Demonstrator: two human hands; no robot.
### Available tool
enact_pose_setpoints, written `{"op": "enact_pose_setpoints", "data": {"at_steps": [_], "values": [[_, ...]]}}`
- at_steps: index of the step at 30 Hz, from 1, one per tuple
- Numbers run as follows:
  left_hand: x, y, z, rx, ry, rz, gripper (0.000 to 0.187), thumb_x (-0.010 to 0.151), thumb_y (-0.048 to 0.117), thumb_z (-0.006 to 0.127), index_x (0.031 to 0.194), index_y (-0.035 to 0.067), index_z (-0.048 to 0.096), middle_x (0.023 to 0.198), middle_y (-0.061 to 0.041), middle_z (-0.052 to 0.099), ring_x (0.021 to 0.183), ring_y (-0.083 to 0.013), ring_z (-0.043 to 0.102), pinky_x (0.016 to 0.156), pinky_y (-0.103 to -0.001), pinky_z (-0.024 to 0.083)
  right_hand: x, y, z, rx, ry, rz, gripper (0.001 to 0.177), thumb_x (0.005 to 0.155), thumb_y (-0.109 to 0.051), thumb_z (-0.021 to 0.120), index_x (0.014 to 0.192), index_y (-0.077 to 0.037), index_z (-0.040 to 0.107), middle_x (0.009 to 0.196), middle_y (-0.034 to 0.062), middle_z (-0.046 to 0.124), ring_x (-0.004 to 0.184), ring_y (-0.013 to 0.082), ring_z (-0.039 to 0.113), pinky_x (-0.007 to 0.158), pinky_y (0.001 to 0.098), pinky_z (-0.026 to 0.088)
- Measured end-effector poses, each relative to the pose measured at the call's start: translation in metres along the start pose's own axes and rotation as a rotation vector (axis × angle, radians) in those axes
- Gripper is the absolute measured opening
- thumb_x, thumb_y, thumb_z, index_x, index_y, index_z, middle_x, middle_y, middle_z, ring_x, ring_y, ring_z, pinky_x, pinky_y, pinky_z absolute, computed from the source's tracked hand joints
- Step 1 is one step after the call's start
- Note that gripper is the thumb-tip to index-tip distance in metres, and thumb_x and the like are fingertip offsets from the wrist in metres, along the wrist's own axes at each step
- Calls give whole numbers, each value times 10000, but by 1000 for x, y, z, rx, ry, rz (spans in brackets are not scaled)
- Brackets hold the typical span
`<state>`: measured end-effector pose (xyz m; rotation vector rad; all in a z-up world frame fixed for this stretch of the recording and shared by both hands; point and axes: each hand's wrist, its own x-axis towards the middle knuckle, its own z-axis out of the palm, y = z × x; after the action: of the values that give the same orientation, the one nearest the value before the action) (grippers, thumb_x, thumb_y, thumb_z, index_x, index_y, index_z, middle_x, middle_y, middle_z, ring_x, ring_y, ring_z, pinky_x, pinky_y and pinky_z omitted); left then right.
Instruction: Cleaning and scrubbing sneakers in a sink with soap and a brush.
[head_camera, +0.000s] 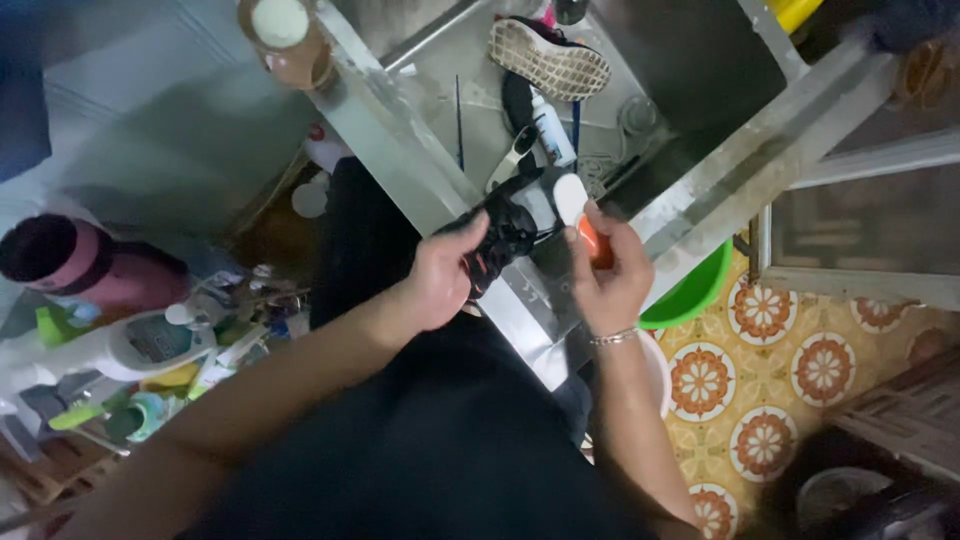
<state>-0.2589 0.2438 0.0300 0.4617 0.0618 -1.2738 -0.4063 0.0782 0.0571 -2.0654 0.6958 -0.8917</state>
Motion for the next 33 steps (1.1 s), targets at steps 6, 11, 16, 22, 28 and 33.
{"op": "enact_pose_setpoints", "data": {"at_steps": [6,11,16,22,28,33], "values": [[-10,-21,14,72,28,-46,462,1069,353,559,1361,-2,605,1236,-95,693,1130,-207,628,993,-351,465,-1,-22,-24,-333,5,50,202,935,-130,848,1014,5,720,902,149,754,746,228,699,687,339,552],[-10,-28,18,-5,76,-93,483,1049,393,552,1350,18,587,1240,-96,688,1143,-227,641,1001,-380,475,-14,-27,-27,-395,-75,18,224,897,-242,853,946,-54,743,795,128,713,642,255,710,594,351,545],[-9,-30,20,40,74,-96,510,1032,400,542,1378,27,573,1285,-90,677,1183,-224,635,1042,-388,472,-19,-24,-28,-418,24,25,191,951,-233,828,1006,-63,758,857,131,727,686,255,725,612,352,562],[-10,-37,8,78,66,-95,468,1064,370,553,1391,37,574,1287,-81,665,1180,-210,623,1028,-383,465,-18,-6,-35,-374,-79,88,204,905,-244,825,978,-67,757,835,133,742,674,267,733,612,365,569],[-23,-56,-29,436,102,-142,394,1053,271,638,1305,-30,665,1227,-122,665,1117,-213,608,991,-375,468,-41,11,-40,-492,12,109,150,973,-169,786,1054,-58,725,886,145,741,744,259,721,670,361,560],[-6,-20,61,914,-197,-137,602,878,257,770,1385,-14,591,1348,-128,655,1253,-221,605,1098,-354,456,-54,42,-51,-186,333,197,166,1049,-117,778,1156,-4,717,941,84,745,754,134,644,671,283,521]]}}
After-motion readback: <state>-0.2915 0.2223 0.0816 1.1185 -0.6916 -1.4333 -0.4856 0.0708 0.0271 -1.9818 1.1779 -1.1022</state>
